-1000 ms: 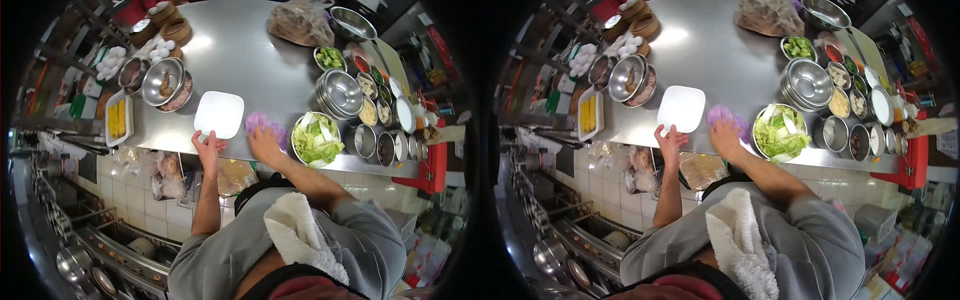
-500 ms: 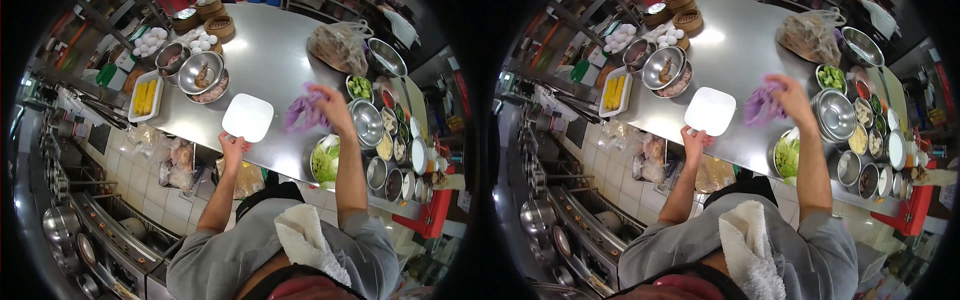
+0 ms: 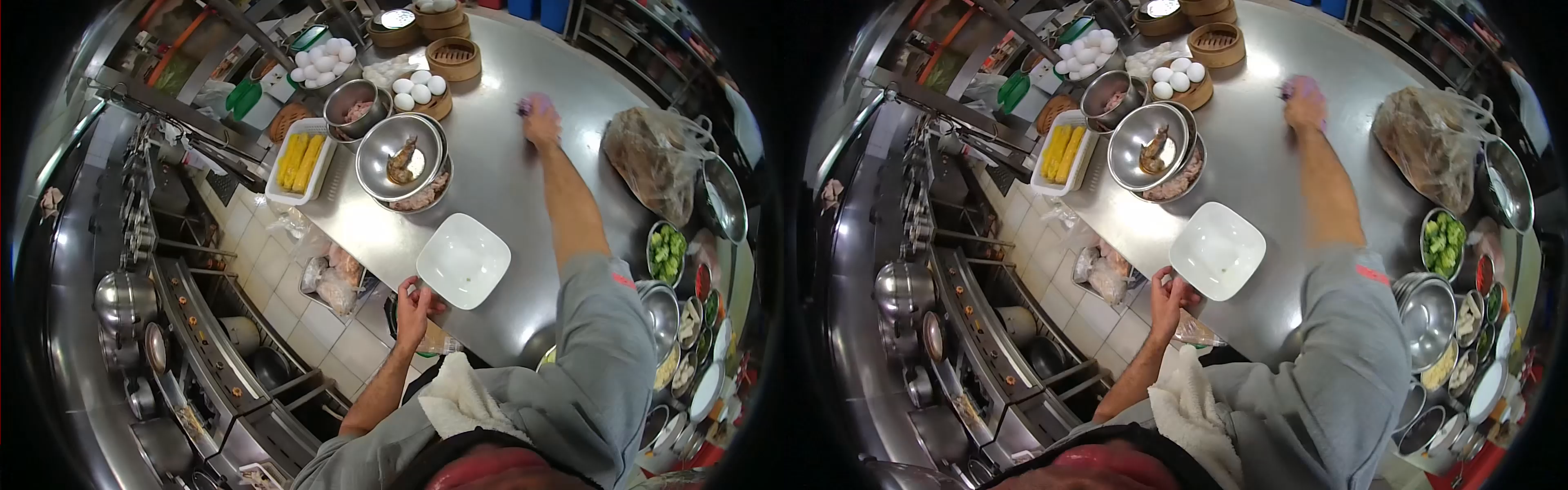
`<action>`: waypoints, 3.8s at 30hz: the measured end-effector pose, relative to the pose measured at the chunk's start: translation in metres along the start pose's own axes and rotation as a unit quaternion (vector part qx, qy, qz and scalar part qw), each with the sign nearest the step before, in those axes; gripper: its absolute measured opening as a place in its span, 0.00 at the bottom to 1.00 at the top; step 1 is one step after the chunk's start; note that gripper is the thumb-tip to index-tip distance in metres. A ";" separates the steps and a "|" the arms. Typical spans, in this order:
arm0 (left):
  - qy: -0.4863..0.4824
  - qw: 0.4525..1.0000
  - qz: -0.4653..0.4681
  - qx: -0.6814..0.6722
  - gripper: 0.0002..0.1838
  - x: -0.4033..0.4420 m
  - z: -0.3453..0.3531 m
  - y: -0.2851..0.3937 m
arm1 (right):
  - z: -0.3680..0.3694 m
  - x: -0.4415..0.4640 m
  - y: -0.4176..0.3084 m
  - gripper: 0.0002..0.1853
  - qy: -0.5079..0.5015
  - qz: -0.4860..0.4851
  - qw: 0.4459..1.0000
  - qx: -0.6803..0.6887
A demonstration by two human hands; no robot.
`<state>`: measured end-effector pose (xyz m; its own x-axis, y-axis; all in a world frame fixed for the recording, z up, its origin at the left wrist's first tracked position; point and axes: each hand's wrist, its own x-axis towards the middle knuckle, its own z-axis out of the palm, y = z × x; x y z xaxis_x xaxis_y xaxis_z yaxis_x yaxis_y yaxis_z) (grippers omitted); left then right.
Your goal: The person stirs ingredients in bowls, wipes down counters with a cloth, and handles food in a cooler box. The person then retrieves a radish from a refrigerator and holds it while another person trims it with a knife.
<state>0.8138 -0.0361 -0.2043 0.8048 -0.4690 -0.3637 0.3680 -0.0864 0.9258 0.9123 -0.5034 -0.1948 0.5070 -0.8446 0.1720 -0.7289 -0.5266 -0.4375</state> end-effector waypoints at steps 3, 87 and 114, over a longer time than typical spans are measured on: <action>0.014 1.000 -0.004 0.007 0.24 0.001 0.003 0.003 | 0.038 0.001 -0.067 0.20 -0.076 -0.111 0.991 0.021; 0.017 0.973 0.108 -0.204 0.23 0.210 -0.368 0.135 | 0.068 -0.374 -0.327 0.20 -0.155 -0.280 0.947 0.008; -0.250 0.744 0.470 0.404 0.13 0.393 -0.053 0.317 | -0.003 -0.420 -0.187 0.24 -0.017 -0.187 0.982 -0.019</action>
<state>1.2718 -0.2011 -0.0592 0.1816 -0.9068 0.3804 -0.8101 0.0814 0.5807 0.8343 -0.0500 -0.1823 0.7563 -0.5889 0.2850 -0.5055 -0.8025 -0.3169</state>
